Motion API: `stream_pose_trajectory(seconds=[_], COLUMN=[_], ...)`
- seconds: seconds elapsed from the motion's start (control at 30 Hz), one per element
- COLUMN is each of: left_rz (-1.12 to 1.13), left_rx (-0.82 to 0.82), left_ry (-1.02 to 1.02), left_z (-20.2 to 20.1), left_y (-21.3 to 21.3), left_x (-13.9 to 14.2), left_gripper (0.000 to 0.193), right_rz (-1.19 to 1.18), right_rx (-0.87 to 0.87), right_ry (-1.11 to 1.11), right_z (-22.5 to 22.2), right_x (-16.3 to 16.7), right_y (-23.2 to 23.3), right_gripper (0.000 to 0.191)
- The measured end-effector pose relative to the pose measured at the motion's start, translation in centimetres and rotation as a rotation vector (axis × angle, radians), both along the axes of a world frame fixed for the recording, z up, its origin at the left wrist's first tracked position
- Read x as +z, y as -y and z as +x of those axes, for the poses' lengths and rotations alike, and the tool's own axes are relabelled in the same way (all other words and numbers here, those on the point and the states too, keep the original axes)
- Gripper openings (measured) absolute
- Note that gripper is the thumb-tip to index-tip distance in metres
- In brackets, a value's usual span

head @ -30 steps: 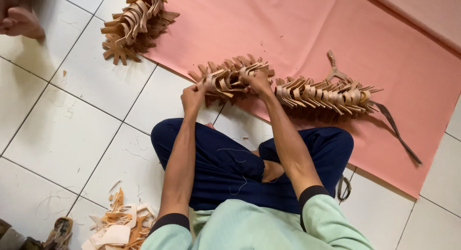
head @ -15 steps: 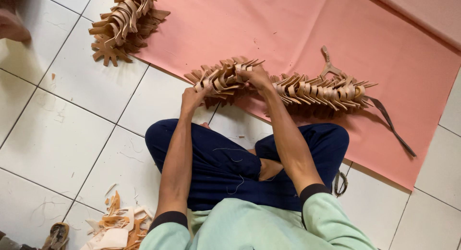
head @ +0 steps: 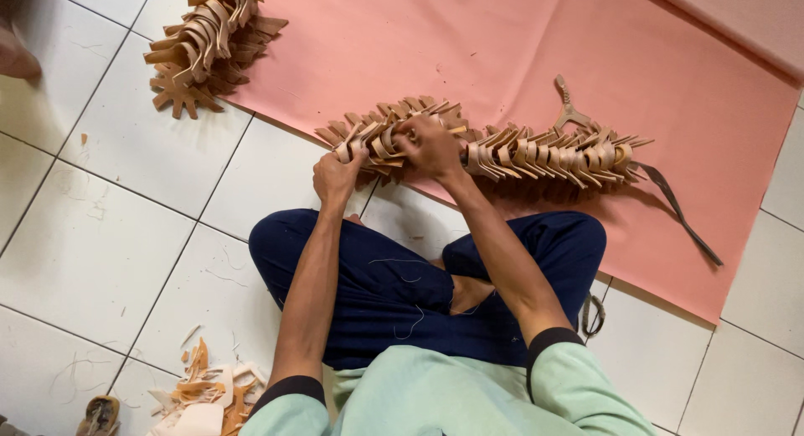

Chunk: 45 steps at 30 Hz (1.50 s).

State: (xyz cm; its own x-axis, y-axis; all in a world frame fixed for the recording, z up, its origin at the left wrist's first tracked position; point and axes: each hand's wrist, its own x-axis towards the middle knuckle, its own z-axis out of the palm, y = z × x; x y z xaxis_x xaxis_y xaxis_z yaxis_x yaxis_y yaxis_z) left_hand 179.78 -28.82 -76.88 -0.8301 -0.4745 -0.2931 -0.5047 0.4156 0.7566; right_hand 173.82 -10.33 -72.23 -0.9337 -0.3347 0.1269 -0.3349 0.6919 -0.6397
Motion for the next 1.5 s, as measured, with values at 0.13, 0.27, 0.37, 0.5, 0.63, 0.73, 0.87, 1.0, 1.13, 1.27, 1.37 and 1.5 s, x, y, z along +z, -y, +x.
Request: stream_pose_trajectory(seconds=[0.13, 0.27, 0.37, 0.5, 0.63, 0.73, 0.87, 1.0, 1.13, 1.27, 1.37, 1.5], left_rz=[0.305, 0.570, 0.505, 0.607, 0.632, 0.624, 0.607, 0.631, 0.658, 0.551, 0.538, 0.475], left_rx=[0.046, 0.010, 0.017, 0.055, 0.014, 0.037, 0.107, 0.079, 0.048, -0.016, 0.042, 0.052], left_ry=[-0.057, 0.015, -0.029, -0.010, -0.024, -0.014, 0.010, -0.017, 0.013, -0.033, -0.006, 0.066], left_z=[0.1, -0.2, -0.6, -0.8, -0.7, -0.8, -1.2, -1.3, -1.2, -1.1, -1.2, -1.3], left_y=[0.2, 0.2, 0.2, 0.0, -0.4, -0.6, -0.4, -0.5, -0.6, -0.5, -0.5, -0.7], left_x=[-0.1, -0.1, 0.0, 0.3, 0.2, -0.2, -0.4, -0.3, 0.1, 0.3, 0.3, 0.2], left_gripper=[0.039, 0.035, 0.032, 0.028, 0.030, 0.030, 0.028, 0.033, 0.044, 0.052, 0.054, 0.059], right_rz=[0.344, 0.124, -0.188, -0.309, -0.400, -0.255, -0.227, -0.299, -0.126, -0.186, -0.439, -0.474], right_rx=[0.219, 0.236, 0.214, 0.043, 0.137, 0.171, 0.095, 0.164, 0.152, 0.063, -0.020, 0.034], right_ry=[0.043, 0.286, 0.422, 0.634, 0.670, 0.652, 0.578, 0.523, 0.464, 0.517, 0.471, 0.577], right_z=[0.0, -0.5, -1.1, -1.5, -0.7, 0.0, -0.6, -0.8, 0.4, 1.2, 1.2, 1.0], right_x=[0.3, -0.2, -0.5, -0.4, -0.7, -0.9, -0.4, 0.1, -0.2, -0.1, 0.1, 0.3], right_y=[1.7, 1.4, 0.5, 0.0, 0.9, 1.1, 0.0, -0.3, 1.8, 2.0, 0.4, -1.0], right_gripper=[0.019, 0.019, 0.024, 0.023, 0.023, 0.024, 0.031, 0.033, 0.029, 0.025, 0.024, 0.026])
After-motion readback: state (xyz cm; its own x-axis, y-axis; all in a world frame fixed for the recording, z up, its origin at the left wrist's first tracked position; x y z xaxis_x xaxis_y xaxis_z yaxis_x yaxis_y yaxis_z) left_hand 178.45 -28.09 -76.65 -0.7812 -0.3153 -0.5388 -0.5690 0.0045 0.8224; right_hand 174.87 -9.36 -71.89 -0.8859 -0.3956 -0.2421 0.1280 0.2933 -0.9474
